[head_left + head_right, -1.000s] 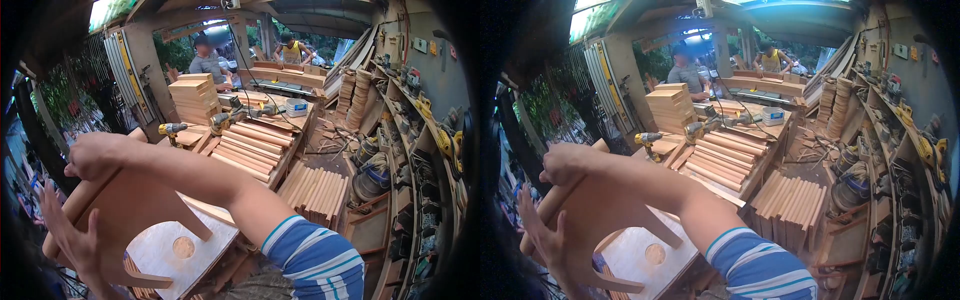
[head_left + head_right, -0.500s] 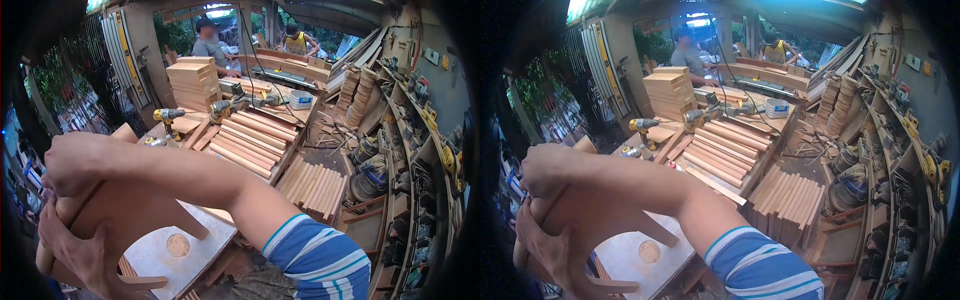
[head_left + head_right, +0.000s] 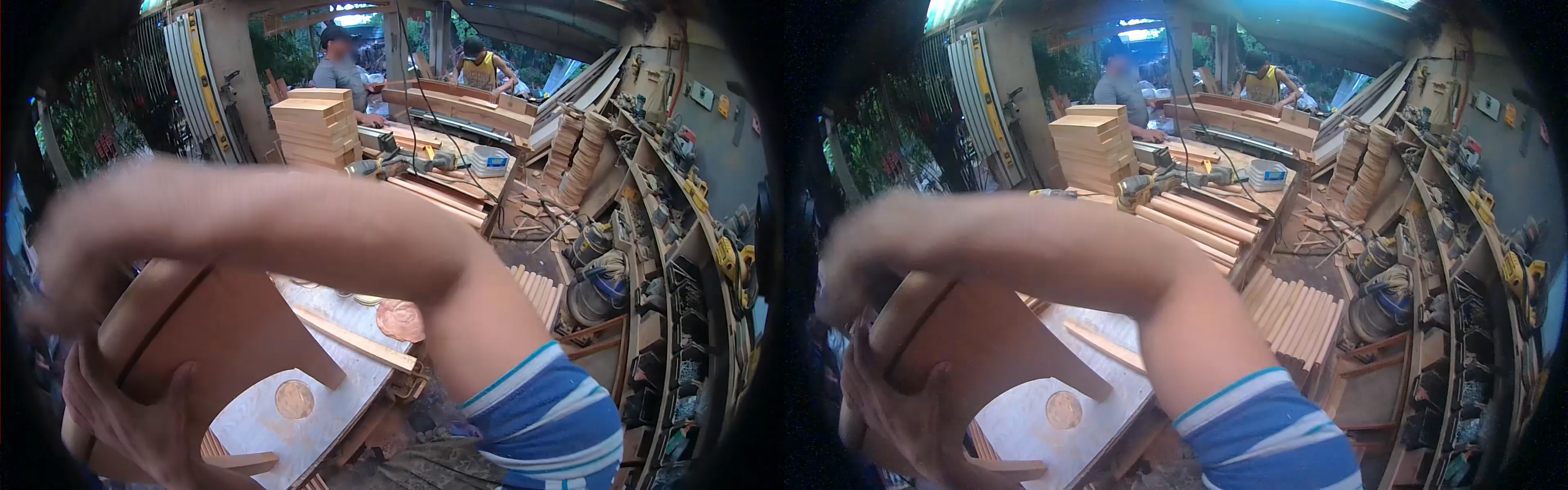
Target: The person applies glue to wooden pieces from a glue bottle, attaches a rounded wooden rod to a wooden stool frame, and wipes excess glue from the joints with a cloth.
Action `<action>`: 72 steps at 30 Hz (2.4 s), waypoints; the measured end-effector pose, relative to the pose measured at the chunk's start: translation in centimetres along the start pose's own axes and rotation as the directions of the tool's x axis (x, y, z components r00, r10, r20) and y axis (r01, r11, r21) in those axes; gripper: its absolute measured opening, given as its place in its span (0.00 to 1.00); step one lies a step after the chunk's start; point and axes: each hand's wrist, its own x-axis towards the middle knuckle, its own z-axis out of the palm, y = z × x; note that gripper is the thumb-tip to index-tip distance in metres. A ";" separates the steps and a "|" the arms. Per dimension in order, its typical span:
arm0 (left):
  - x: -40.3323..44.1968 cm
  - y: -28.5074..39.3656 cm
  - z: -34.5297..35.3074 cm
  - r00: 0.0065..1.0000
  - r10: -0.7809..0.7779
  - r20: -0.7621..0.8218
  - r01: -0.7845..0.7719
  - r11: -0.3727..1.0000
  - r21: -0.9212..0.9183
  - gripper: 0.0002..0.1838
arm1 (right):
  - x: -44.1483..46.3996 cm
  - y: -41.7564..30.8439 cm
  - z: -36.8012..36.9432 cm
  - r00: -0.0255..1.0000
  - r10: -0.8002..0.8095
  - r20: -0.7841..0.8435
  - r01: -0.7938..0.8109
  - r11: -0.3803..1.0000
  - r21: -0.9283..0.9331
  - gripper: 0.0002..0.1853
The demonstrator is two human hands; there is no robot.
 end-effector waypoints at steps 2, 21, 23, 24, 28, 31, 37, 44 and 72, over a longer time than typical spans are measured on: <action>0.7 0.6 -0.1 1.000 -0.007 -0.006 0.007 0.999 -0.033 0.47 | -3.2 0.5 2.1 0.985 0.117 0.125 -0.129 0.988 0.089 0.39; 0.1 3.0 -2.7 0.978 -0.210 0.003 0.207 0.959 -0.194 0.47 | -4.0 -0.2 -0.4 0.978 0.126 0.165 -0.142 0.986 0.086 0.52; 0.7 3.7 -3.5 0.972 -0.231 0.045 0.235 0.947 -0.218 0.46 | -4.5 -0.5 -0.9 0.970 0.132 0.203 -0.114 0.989 -0.093 0.51; 0.9 4.0 -3.7 0.973 -0.228 0.027 0.228 0.948 -0.223 0.46 | -4.3 0.2 -0.2 0.985 0.096 0.146 -0.069 0.981 -0.181 0.50; 1.0 4.1 -4.4 0.969 -0.227 0.102 0.242 0.952 -0.189 0.45 | -5.7 0.2 1.1 0.998 0.063 0.027 -0.053 0.960 -0.274 0.44; 0.1 4.2 -3.7 0.974 -0.221 0.047 0.225 0.933 -0.282 0.44 | -6.4 0.3 1.4 0.998 0.065 0.003 -0.062 0.971 -0.231 0.40; 0.2 3.0 -2.3 0.989 -0.150 -0.002 0.146 0.962 -0.233 0.53 | -6.1 1.9 2.5 0.991 -0.024 -0.131 0.005 0.989 -0.145 0.43; -0.4 1.4 -1.4 0.995 -0.102 0.011 0.102 0.977 -0.189 0.54 | -6.7 1.5 2.1 0.995 -0.016 -0.103 -0.003 0.983 -0.183 0.30; -1.7 -1.1 0.6 0.982 -0.161 -0.097 0.148 0.980 -0.132 0.54 | -6.0 1.2 -3.4 0.993 -0.042 0.111 0.046 0.998 -0.036 0.33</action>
